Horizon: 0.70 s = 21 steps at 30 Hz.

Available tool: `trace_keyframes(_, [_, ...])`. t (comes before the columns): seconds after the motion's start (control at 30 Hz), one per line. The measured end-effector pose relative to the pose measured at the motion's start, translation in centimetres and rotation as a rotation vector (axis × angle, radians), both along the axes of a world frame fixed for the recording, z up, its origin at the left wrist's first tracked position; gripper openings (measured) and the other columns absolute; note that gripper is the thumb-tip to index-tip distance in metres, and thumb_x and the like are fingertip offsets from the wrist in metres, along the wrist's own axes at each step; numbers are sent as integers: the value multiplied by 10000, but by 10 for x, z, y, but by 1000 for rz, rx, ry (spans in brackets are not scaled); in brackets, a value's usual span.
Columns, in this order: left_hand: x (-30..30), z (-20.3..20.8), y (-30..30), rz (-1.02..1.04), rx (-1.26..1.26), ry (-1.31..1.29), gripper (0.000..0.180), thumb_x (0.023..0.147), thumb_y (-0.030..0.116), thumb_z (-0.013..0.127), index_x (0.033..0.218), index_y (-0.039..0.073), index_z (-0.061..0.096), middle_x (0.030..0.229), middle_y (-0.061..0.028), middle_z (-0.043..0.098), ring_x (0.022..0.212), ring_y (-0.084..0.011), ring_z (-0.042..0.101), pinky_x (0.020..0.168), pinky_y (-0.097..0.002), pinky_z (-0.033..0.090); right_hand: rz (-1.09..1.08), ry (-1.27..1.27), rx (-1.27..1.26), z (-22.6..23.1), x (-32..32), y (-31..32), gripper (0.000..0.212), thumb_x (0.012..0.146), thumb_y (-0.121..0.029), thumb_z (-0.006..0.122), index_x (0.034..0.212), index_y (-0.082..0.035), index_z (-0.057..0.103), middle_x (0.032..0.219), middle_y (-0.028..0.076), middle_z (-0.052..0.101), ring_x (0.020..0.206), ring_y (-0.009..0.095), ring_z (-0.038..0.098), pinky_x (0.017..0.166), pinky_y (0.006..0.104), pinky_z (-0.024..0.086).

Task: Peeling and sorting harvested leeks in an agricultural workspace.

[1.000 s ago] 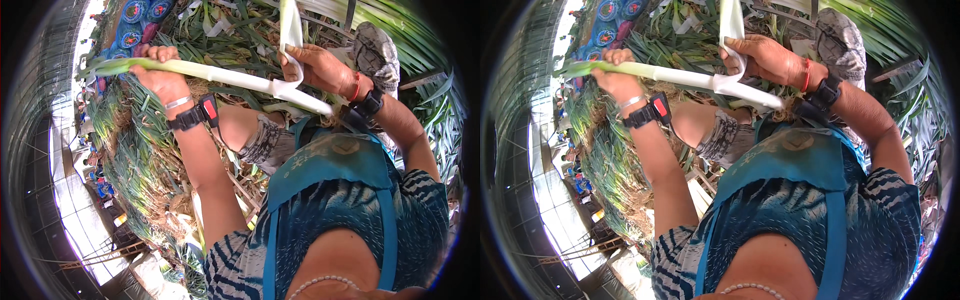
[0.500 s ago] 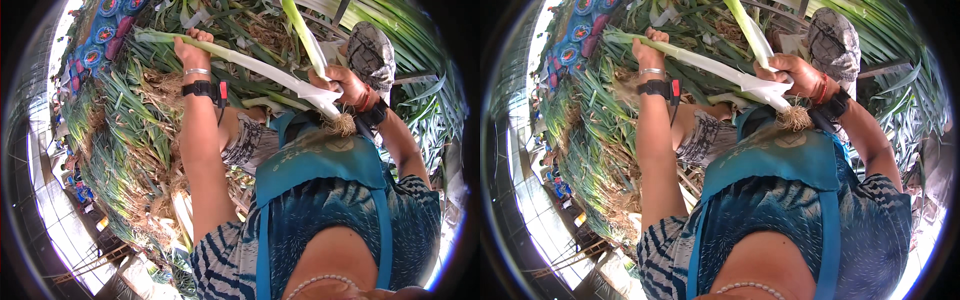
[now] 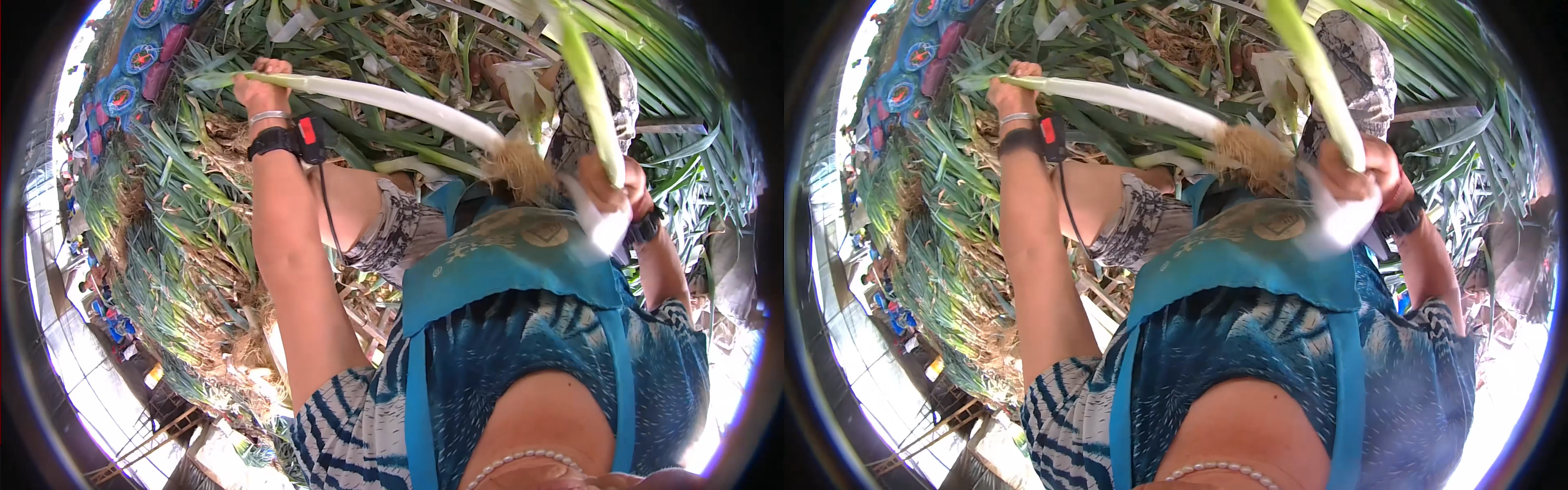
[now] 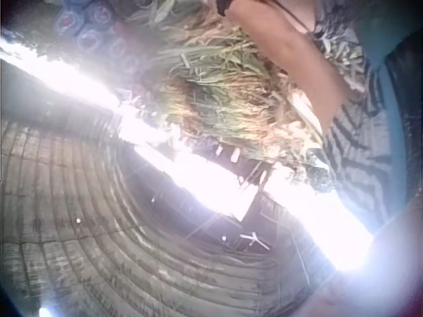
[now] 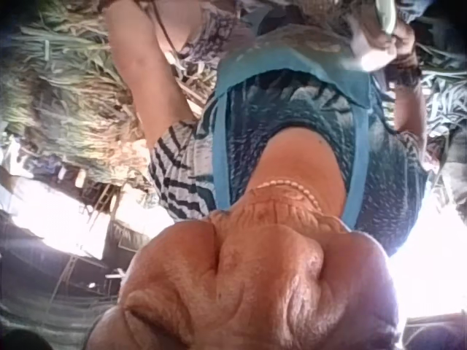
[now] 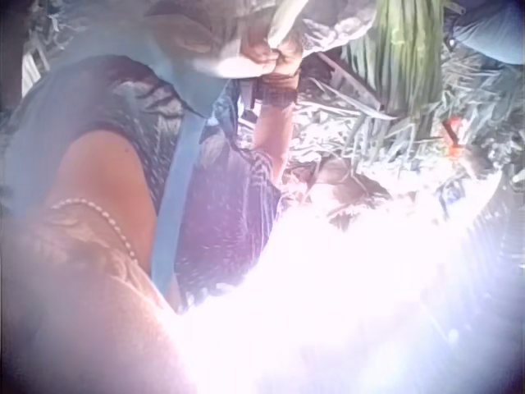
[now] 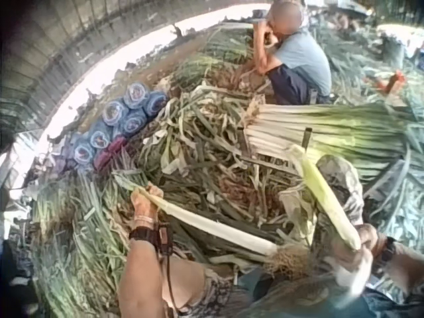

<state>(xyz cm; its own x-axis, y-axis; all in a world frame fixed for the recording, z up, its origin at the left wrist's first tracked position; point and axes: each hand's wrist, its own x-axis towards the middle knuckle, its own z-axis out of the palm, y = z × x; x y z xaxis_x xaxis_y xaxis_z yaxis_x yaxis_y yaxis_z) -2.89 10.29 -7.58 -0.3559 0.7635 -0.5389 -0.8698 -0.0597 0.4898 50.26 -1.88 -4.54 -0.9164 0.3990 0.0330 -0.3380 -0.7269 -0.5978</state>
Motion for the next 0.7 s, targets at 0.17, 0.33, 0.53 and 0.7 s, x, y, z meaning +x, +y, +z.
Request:
trace_keyframes(0.17, [-25,-14,-21,150,-17,63,595,932,631,202,676,107,320,568,-33,332,462,-195,333,448,-328,271,-130,-4,-149,11,7,2,392,925,-333,528,631,-83,462,505,-7,444,378,75,385,360,246,276])
trace_keyframes(0.33, [-6,10,-22,189,20,192,575,937,617,242,680,110,329,558,-37,343,461,-210,337,476,-343,290,-564,-1278,1000,-1,-15,33,362,937,-264,531,1174,7,562,915,133,644,720,225,628,645,319,496])
trace_keyframes(0.53, [16,34,-26,238,58,361,556,944,609,257,688,121,329,537,-33,330,456,-213,330,475,-342,285,-535,-1067,1297,15,-83,44,399,894,-240,581,1187,30,563,1078,233,626,927,345,635,814,382,495])
trace_keyframes(0.7, [19,41,-27,221,90,459,511,937,548,292,698,100,346,566,-60,354,506,-232,358,521,-361,329,-330,-1002,1217,-12,-107,44,356,891,-239,599,1122,32,606,886,227,660,769,324,663,718,364,508])
